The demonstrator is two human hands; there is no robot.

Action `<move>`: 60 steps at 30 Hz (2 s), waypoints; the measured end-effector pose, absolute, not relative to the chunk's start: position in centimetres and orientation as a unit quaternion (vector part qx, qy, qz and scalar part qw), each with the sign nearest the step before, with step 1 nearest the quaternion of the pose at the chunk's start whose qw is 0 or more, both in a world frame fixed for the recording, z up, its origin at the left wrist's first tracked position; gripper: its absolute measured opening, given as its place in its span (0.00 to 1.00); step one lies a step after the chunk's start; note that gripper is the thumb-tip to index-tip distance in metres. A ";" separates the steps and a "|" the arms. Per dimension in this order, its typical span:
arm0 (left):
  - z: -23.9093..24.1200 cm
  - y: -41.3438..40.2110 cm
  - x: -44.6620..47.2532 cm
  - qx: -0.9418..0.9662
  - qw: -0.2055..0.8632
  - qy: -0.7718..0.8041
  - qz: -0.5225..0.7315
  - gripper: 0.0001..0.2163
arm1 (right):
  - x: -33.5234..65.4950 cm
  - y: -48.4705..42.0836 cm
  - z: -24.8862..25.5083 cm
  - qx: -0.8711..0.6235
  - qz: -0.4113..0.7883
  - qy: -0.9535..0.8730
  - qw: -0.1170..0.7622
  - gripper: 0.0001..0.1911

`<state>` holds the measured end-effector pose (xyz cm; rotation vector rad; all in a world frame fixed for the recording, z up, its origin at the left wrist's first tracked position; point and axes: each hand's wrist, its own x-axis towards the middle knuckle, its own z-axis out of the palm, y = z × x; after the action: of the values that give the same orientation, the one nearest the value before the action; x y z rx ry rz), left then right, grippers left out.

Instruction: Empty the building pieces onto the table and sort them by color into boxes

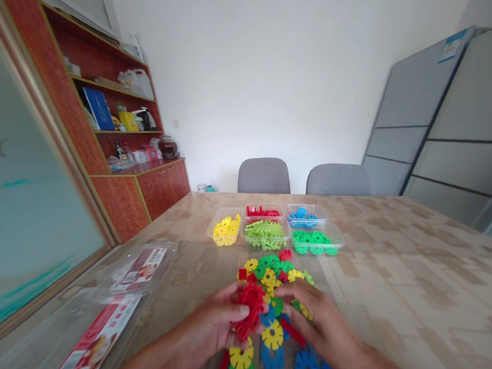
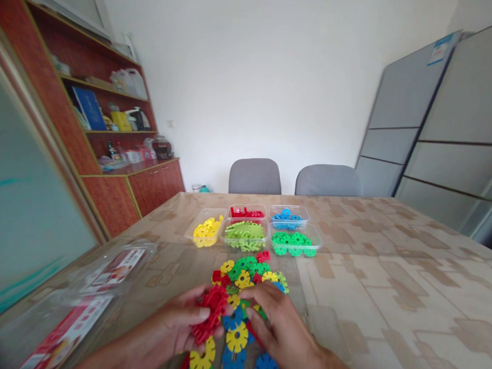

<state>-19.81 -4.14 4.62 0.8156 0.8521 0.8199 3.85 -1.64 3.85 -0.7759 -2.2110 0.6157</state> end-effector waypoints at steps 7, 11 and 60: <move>8.3 3.5 -20.7 0.367 0.652 0.486 0.452 0.13 | 3.6 -0.3 0.8 -0.352 0.281 -0.823 0.345 0.11; 9.7 10.6 -19.5 0.364 0.623 0.496 0.484 0.07 | 3.5 -0.7 0.4 -0.335 0.288 -0.828 0.346 0.11; 6.5 22.3 -20.2 0.817 0.077 0.536 0.196 0.11 | 2.8 0.7 -0.9 -0.296 0.245 -0.863 0.327 0.13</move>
<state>-20.18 22.30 6.47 2.4488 1.6068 0.5868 2.84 0.67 -0.89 -0.7766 -2.2614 0.6424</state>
